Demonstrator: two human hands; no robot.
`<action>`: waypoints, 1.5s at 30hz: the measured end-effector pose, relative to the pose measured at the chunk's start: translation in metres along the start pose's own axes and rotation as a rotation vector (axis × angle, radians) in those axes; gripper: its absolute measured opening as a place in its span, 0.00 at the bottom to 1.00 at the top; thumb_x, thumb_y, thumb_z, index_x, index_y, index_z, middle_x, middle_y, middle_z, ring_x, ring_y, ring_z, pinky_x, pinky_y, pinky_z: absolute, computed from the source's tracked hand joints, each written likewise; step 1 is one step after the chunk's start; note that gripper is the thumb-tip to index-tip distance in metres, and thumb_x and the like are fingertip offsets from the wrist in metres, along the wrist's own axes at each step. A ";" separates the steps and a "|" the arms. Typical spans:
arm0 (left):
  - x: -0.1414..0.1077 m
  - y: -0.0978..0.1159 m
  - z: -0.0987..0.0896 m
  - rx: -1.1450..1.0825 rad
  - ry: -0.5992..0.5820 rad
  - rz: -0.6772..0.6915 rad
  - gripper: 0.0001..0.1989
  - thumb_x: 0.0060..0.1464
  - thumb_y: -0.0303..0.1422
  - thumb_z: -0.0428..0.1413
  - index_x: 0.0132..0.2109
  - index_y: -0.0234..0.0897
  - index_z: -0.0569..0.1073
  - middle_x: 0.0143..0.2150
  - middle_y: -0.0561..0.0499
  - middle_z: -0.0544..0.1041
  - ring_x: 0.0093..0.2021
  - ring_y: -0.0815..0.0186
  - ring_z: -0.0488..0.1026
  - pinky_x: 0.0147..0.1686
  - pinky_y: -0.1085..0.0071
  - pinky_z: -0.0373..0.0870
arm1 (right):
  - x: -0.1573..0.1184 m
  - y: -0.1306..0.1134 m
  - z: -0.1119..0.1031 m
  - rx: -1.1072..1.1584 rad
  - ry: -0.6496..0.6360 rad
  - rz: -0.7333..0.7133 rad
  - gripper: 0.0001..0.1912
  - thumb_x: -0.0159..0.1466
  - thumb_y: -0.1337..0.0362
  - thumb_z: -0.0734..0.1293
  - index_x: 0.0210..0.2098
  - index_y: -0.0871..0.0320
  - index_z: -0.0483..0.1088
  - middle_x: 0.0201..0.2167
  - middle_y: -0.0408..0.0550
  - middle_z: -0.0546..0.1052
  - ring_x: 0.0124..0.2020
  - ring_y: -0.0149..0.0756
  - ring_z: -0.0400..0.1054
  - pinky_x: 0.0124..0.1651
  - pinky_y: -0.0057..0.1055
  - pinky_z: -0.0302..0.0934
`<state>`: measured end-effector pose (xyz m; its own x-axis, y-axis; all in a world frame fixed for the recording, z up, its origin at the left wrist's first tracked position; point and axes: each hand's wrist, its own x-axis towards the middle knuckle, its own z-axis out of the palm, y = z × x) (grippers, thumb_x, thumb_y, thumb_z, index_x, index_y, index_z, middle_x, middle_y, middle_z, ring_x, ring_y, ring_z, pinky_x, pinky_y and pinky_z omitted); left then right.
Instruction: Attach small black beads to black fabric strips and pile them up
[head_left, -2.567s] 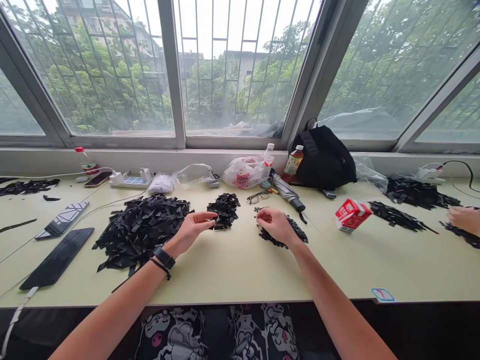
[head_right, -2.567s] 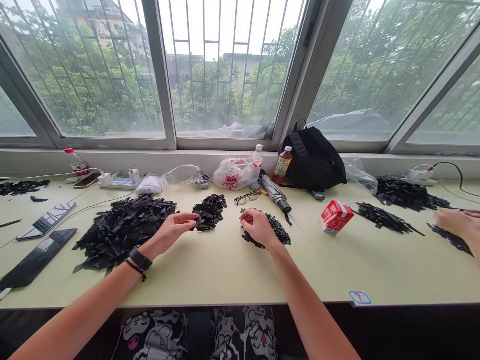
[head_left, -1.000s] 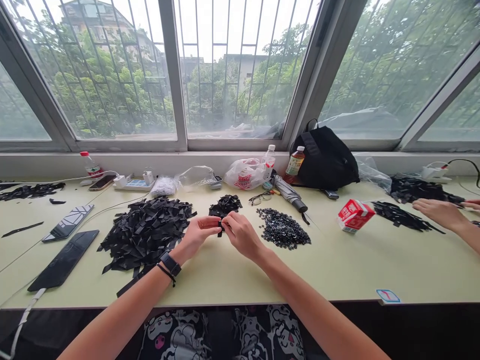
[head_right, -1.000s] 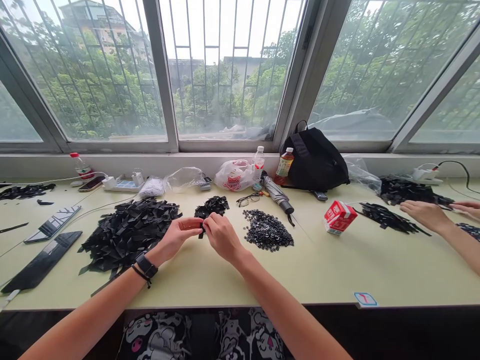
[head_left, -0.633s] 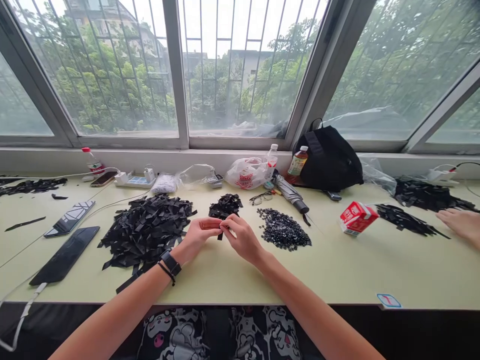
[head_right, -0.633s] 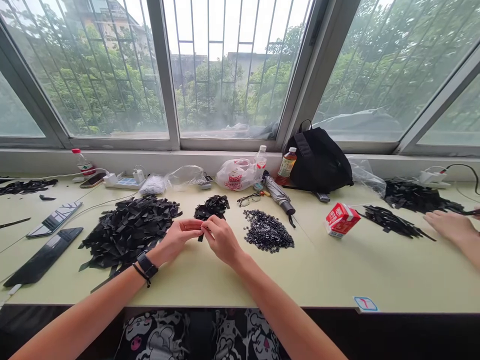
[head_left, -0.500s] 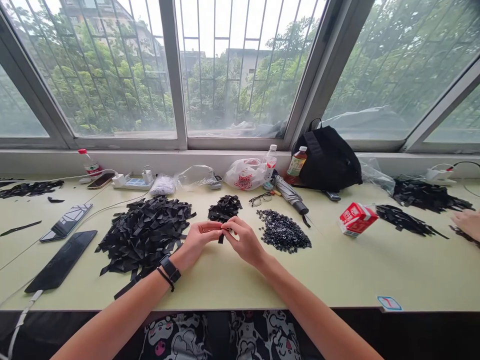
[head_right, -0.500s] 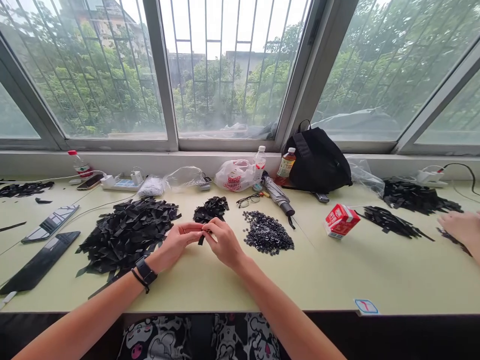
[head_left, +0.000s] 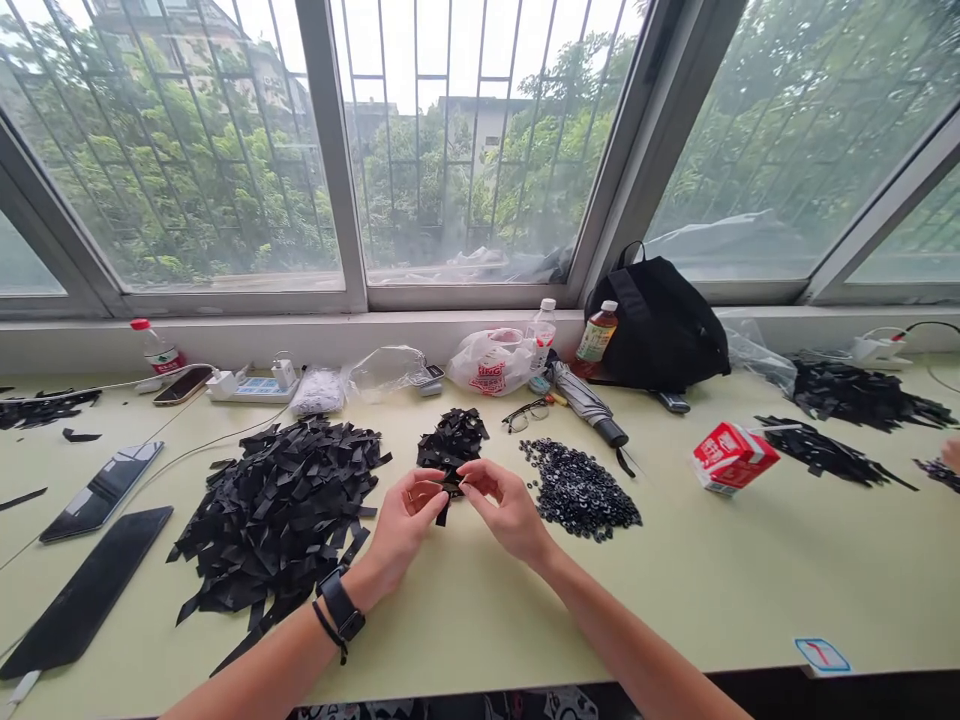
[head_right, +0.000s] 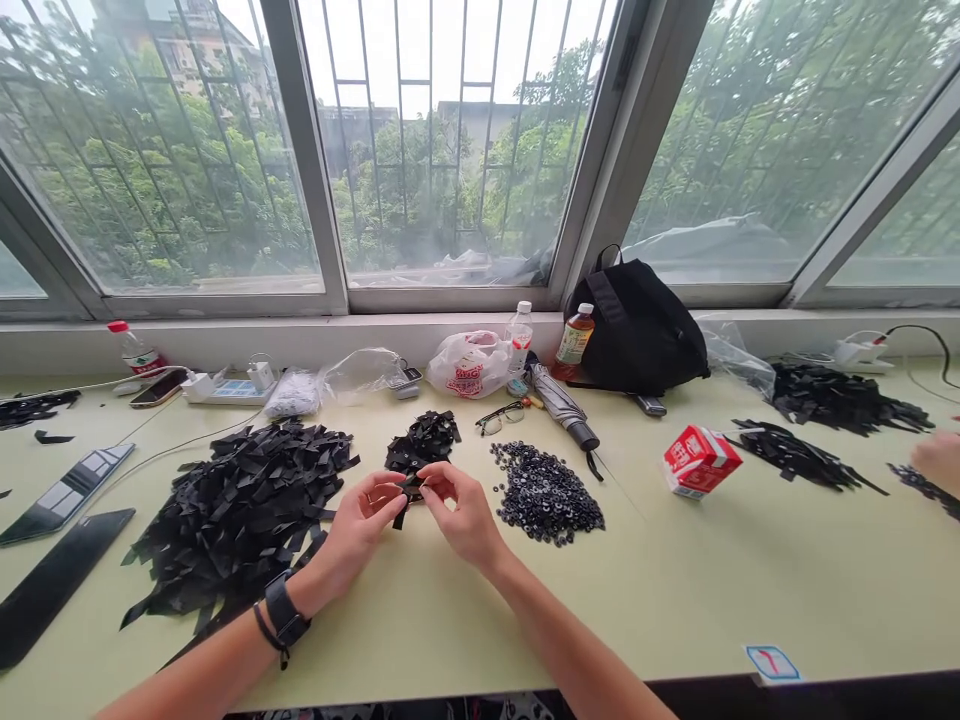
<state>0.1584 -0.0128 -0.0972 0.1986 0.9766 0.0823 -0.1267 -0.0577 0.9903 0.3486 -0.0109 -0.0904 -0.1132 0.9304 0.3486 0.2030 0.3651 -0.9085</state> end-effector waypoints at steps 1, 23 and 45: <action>0.000 0.000 0.001 0.014 0.013 0.019 0.17 0.56 0.40 0.66 0.49 0.38 0.78 0.41 0.46 0.81 0.43 0.61 0.77 0.44 0.67 0.73 | -0.001 0.002 0.001 0.049 -0.007 0.046 0.09 0.66 0.58 0.70 0.42 0.55 0.78 0.36 0.48 0.80 0.36 0.38 0.74 0.42 0.37 0.70; -0.002 -0.005 -0.008 0.052 -0.030 0.058 0.13 0.62 0.39 0.61 0.52 0.41 0.76 0.45 0.46 0.81 0.47 0.59 0.79 0.51 0.63 0.74 | -0.012 0.003 0.035 0.144 0.105 0.160 0.10 0.64 0.55 0.73 0.38 0.55 0.76 0.35 0.50 0.80 0.36 0.42 0.75 0.42 0.40 0.72; 0.003 -0.006 0.002 0.035 0.011 0.114 0.10 0.59 0.37 0.65 0.46 0.39 0.79 0.41 0.47 0.82 0.42 0.60 0.79 0.45 0.63 0.77 | -0.005 -0.001 0.018 0.371 0.011 0.217 0.12 0.61 0.56 0.76 0.39 0.54 0.74 0.34 0.46 0.79 0.34 0.37 0.75 0.43 0.38 0.73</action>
<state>0.1615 -0.0102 -0.1031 0.1738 0.9656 0.1933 -0.1143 -0.1752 0.9779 0.3316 -0.0160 -0.0953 -0.0953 0.9854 0.1414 -0.1428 0.1270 -0.9816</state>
